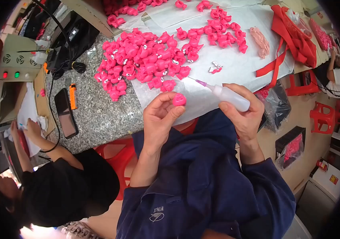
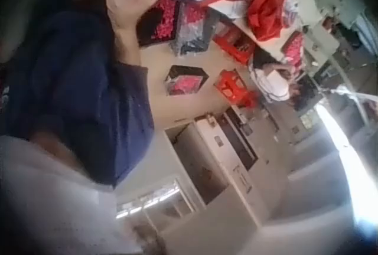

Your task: The person glues small white components onto pink plastic flower-shaped parts using a glue bottle, then sorts the finished pieces into a red tray by hand.

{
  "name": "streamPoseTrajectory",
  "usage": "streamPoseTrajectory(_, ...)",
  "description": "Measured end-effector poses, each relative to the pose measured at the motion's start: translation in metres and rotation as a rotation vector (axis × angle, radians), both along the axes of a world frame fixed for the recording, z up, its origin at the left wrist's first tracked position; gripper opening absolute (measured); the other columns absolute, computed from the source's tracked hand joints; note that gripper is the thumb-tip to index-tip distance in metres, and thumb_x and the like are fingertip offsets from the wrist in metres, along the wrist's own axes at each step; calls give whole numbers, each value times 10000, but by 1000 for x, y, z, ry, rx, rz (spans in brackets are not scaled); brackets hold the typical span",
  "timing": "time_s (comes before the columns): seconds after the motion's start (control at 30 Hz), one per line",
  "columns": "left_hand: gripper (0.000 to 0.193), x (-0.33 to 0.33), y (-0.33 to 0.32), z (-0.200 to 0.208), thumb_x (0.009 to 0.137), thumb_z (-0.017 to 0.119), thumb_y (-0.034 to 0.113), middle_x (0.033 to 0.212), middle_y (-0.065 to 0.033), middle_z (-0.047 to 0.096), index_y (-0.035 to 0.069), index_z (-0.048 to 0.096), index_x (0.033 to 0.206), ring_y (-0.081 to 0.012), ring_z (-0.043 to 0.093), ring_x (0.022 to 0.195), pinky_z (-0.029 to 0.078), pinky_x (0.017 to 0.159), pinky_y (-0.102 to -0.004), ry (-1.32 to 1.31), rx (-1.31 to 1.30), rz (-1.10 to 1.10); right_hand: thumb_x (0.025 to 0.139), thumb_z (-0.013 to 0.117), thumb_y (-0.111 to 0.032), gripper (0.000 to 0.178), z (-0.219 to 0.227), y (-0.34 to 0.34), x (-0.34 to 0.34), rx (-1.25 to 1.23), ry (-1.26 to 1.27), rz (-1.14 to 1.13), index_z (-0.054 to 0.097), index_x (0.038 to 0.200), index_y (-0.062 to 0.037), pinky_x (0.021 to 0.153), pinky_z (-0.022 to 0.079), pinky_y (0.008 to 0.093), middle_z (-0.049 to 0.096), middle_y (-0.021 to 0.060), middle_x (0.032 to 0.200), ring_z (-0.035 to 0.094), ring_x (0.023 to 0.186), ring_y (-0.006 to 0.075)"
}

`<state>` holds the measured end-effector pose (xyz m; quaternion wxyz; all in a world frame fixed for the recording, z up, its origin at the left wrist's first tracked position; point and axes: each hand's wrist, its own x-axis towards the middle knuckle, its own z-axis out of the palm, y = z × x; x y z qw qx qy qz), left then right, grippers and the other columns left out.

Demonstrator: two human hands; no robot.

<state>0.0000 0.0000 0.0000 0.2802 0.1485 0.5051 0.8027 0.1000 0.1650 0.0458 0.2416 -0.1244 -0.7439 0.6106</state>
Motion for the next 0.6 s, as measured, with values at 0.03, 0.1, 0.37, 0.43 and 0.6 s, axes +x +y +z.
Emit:
streamPoseTrajectory(0.03, 252, 1, -1, 3, 781, 591, -23, 930, -93, 591, -27, 522, 1024, -170, 574, 872, 465, 773, -276, -62, 13, -26, 724, 671, -69, 298, 0, -2, -4, -60, -29, -47, 595, 1012, -65, 758, 415, 236, 606, 49, 923, 559, 874, 158)
streamPoseTrajectory(0.1, 256, 2, -2, 6, 772, 600, -41, 915, -84, 593, -34, 523, 1015, -152, 579, 852, 468, 766, -259, -122, 26, -51, 717, 661, -48, 260, -4, 0, -11, -120, -58, -93, 605, 971, -53, 735, 416, 239, 604, 46, 914, 555, 861, 148)
streamPoseTrajectory(0.37, 254, 8, -5, 2, 780, 603, -11, 916, -77, 586, -36, 529, 1022, -149, 576, 831, 470, 741, -253, -163, 9, -46, 689, 663, -30, 301, -38, -10, -39, 291, -48, -130, 577, 977, -31, 694, 415, 249, 598, 74, 914, 543, 794, 143)
streamPoseTrajectory(0.43, 257, 9, -7, 4, 781, 604, -2, 920, -76, 584, -37, 532, 1026, -147, 575, 828, 469, 733, -251, -162, 3, -35, 696, 671, -45, 302, -44, -14, -45, 283, -6, -136, 574, 982, -25, 677, 430, 261, 605, 83, 914, 564, 793, 160)
streamPoseTrajectory(0.6, 254, 9, -10, 4, 793, 600, 28, 919, -86, 586, -42, 534, 1028, -155, 576, 817, 467, 713, -252, -179, -39, -11, 734, 625, -17, 258, -31, -3, -32, 344, -19, -196, 571, 986, -18, 674, 438, 269, 606, 93, 917, 576, 788, 180)
